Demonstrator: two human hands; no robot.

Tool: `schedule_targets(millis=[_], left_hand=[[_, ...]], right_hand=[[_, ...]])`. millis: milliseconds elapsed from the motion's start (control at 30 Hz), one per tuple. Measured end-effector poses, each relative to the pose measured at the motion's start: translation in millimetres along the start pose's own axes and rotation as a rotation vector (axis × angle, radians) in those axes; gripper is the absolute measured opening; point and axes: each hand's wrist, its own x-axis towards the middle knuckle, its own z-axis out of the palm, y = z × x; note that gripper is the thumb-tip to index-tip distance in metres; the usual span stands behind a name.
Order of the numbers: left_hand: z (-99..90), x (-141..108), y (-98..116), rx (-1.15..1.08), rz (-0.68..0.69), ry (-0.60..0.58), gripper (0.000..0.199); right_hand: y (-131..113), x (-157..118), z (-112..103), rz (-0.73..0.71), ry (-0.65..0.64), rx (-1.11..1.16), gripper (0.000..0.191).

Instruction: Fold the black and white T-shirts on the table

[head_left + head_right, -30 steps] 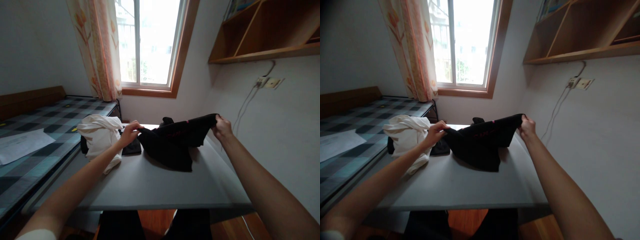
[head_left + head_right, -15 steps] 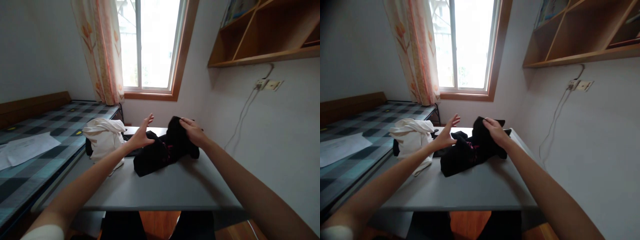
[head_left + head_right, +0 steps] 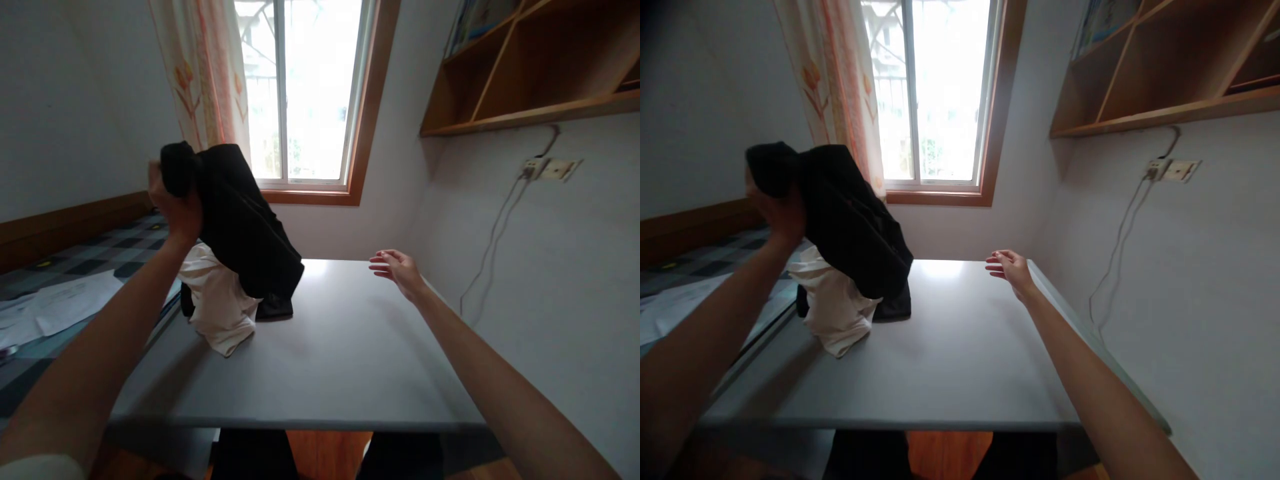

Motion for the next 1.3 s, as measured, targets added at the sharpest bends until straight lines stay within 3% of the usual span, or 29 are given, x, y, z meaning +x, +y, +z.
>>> schedule_targets(millis=[33, 100, 167, 200, 267, 333, 400, 500, 567, 667, 800, 867, 1000, 1033, 1167, 1300], left_hand=[[-9.5, -2.9, -5.9, 0.114, 0.040, -0.073, 0.032], [-20.8, -26.6, -16.5, 0.297, 0.123, -0.334, 0.034], [-22.8, -63.6, -29.7, 0.372, 0.164, -0.734, 0.042], [-21.6, -82.0, -37.8, 0.385, 0.135, -0.899, 0.046], [-18.4, -110.4, -54.9, 0.395, 0.036, -1.044, 0.052], [-16.6, -121.9, -68.7, 0.369, -0.002, -1.075, 0.059], [-17.2, -117.8, -74.1, 0.317, -0.023, -1.094, 0.063], [-19.8, -96.5, -63.5, 0.310, -0.136, -1.103, 0.063], [-20.4, -81.5, -47.6, 0.420, -0.189, -1.034, 0.061], [-15.6, -65.4, -20.9, 0.578, -0.095, -0.891, 0.060], [7.0, -58.8, 3.8, 0.516, 0.161, -0.788, 0.059], [23.0, -65.1, 8.4, 0.469, 0.235, -0.881, 0.061], [47.8, -101.3, 5.6, 0.460, 0.294, -1.309, 0.075], [50.7, -112.7, 3.7, 0.487, 0.324, -1.369, 0.073], [51.3, -142.5, -5.7, 0.501, 0.507, -1.335, 0.053], [44.3, -134.2, -22.8, 0.435, 0.533, -1.342, 0.042]], right_hand=[[10.1, 1.1, -3.6, 0.039, 0.016, -0.022, 0.010], [28.8, 2.6, -6.3, 0.105, 0.025, -0.054, 0.007], [44.6, 3.6, -4.3, 0.148, 0.005, -0.078, 0.007], [51.2, 3.9, -2.1, 0.165, -0.007, -0.089, 0.007], [62.0, 4.2, 3.0, 0.191, -0.039, -0.117, 0.007], [70.2, 4.6, 7.3, 0.194, -0.078, -0.138, 0.007], [76.8, 5.8, 9.6, 0.175, -0.108, -0.146, 0.007], [86.0, 10.2, 9.9, 0.159, -0.096, -0.141, 0.007], [91.9, 14.5, 10.1, 0.160, -0.059, -0.136, 0.007], [99.8, 21.6, 13.4, 0.143, 0.004, -0.127, 0.008], [109.2, 30.6, 23.2, 0.113, 0.061, -0.127, 0.010], [115.9, 33.9, 27.7, 0.091, 0.082, -0.146, 0.011], [135.4, 35.4, 30.3, 0.015, 0.123, -0.209, 0.016], [140.5, 34.6, 29.7, -0.017, 0.135, -0.229, 0.018], [153.6, 28.2, 24.5, -0.168, 0.125, -0.332, 0.025], [154.4, 20.5, 17.4, -0.242, 0.054, -0.399, 0.028]])
